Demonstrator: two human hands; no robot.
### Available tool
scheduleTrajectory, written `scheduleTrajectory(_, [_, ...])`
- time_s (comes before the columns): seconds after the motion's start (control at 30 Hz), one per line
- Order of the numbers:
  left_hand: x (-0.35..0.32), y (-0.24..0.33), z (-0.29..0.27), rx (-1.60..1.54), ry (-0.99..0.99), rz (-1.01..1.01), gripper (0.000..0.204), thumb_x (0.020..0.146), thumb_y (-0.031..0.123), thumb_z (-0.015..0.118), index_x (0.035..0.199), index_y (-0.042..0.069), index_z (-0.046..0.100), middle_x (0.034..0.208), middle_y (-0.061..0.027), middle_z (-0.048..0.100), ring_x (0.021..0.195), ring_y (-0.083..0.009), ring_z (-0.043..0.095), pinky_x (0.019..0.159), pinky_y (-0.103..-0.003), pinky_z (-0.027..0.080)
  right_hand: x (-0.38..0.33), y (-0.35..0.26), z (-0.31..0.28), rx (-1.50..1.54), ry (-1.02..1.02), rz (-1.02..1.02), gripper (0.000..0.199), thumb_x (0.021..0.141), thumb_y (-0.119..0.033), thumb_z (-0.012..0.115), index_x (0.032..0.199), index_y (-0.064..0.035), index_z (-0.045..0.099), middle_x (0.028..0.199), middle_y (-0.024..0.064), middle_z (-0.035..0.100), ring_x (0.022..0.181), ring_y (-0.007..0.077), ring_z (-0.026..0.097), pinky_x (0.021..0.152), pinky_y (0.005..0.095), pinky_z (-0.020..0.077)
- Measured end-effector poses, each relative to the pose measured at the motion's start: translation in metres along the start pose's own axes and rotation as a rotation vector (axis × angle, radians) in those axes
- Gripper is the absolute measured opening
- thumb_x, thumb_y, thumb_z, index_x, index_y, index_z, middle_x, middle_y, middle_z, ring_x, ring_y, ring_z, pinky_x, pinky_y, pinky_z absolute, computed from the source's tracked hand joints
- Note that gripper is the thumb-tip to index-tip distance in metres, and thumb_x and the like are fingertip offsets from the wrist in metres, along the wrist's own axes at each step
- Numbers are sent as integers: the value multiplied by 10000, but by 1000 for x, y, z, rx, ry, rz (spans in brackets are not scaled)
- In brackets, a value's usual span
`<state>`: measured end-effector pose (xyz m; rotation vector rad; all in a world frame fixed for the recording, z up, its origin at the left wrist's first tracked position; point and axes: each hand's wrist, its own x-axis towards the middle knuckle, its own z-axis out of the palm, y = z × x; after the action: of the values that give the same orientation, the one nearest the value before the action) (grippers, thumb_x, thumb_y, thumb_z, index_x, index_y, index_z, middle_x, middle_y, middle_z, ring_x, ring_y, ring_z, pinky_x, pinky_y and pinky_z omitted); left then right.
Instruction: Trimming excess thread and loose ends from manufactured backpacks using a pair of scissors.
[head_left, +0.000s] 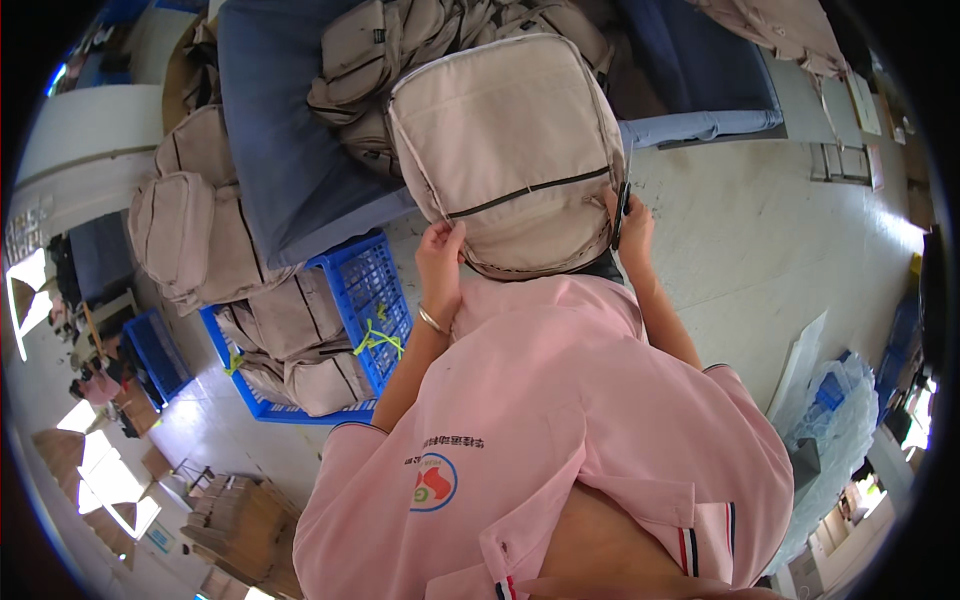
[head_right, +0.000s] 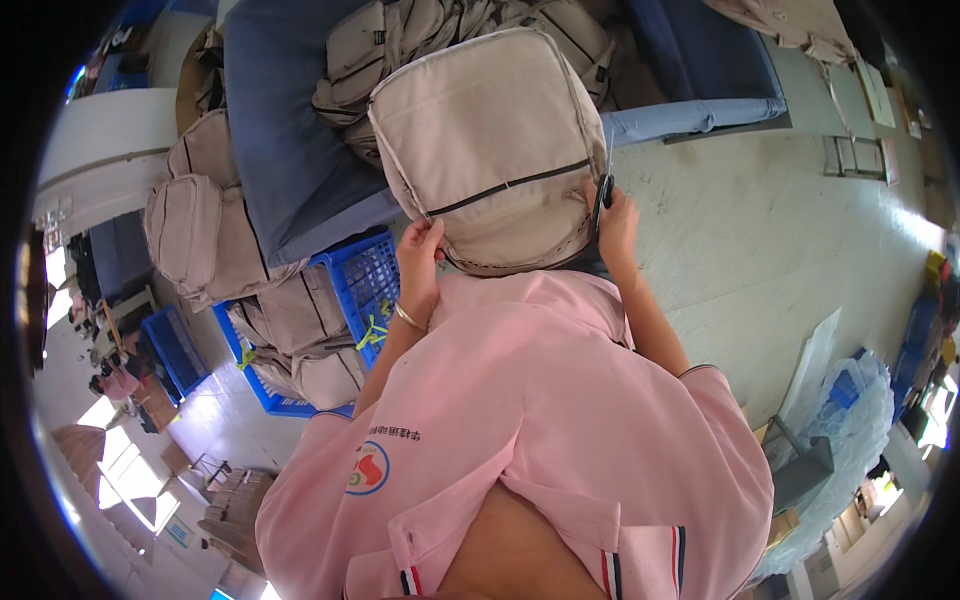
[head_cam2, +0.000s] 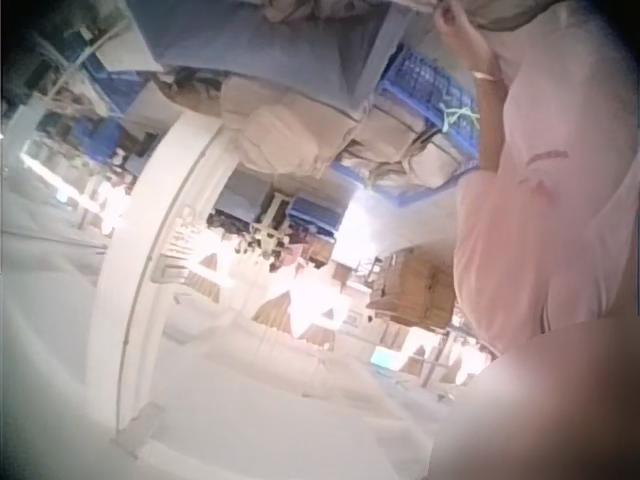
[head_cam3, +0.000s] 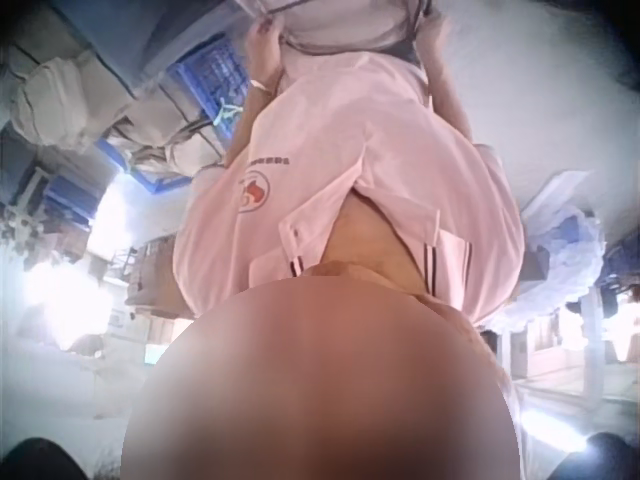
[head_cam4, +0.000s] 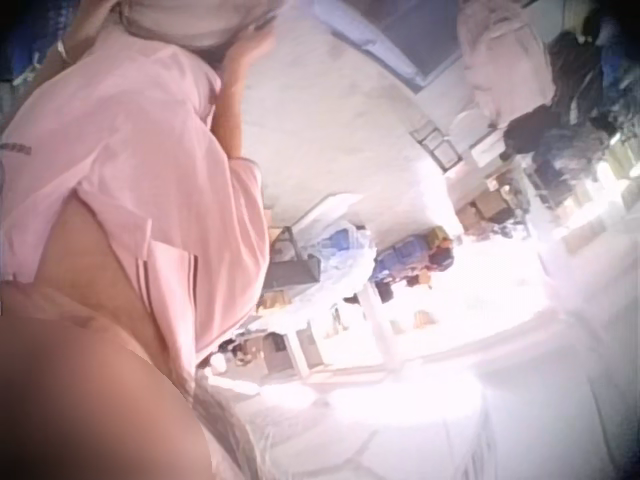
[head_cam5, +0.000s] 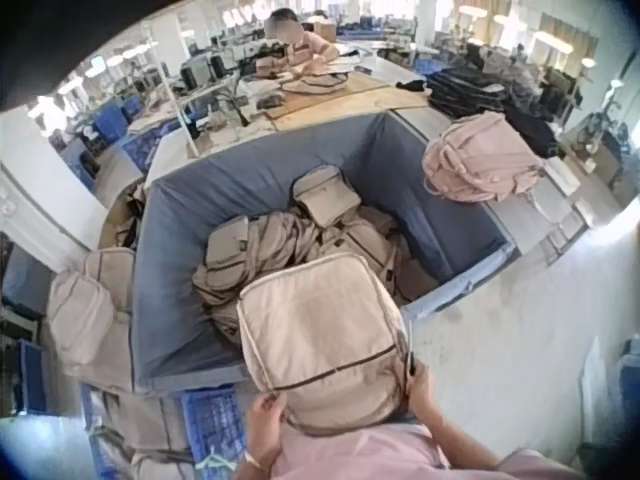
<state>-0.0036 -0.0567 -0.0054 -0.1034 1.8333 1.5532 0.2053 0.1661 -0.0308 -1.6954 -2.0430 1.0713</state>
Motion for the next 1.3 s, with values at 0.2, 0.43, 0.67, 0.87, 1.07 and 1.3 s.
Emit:
scheduleTrajectory(0.2, [-5, 41, 21, 105, 42, 480, 142, 906, 125, 705, 871, 40, 596, 810, 2, 578, 694, -81, 466, 621, -236, 392, -18, 4, 14, 148, 57, -33, 553, 928, -451, 656, 726, 59, 588, 603, 223, 531, 556, 274, 520, 597, 447, 438])
scheduleTrajectory(0.43, [-51, 164, 35, 557, -132, 1190, 111, 819, 46, 717, 883, 42, 627, 795, -72, 614, 768, -260, 563, 701, -337, 456, 27, -41, -36, 498, 160, -202, 303, 933, -328, 708, 875, -55, 592, 645, -11, 539, 604, 75, 559, 562, 244, 433])
scheduleTrajectory(0.67, [-89, 293, 39, 1057, -365, 1494, 115, 773, 22, 717, 847, 51, 633, 829, -64, 648, 824, -254, 615, 813, -354, 457, 62, -131, -132, 544, 351, -758, 261, 856, -58, 768, 1032, -8, 582, 970, 49, 653, 785, 87, 603, 739, 247, 493])
scheduleTrajectory(0.87, [-56, 321, 90, 1253, -399, 1458, 86, 822, 126, 685, 867, 75, 633, 858, -49, 655, 861, -239, 609, 893, -372, 421, 82, -124, -127, 498, -138, -658, 301, 822, -157, 818, 934, -11, 580, 808, 43, 624, 723, 87, 482, 661, 255, 455])
scheduleTrajectory(1.07, [75, 204, 118, 1223, -155, 1235, 48, 848, 150, 678, 884, 138, 648, 880, 5, 663, 927, -193, 603, 980, -414, 317, 105, -73, -80, 43, -441, -424, 440, 839, -371, 780, 814, -1, 543, 637, 149, 531, 542, 229, 491, 558, 368, 436])
scheduleTrajectory(1.3, [116, 181, 136, 1077, -206, 1081, 40, 856, 161, 669, 863, 126, 651, 868, -8, 656, 914, -202, 598, 948, -385, 318, 108, -60, -89, -230, -251, -747, 586, 800, -530, 735, 918, 17, 560, 958, 202, 612, 909, 384, 638, 720, 467, 514])
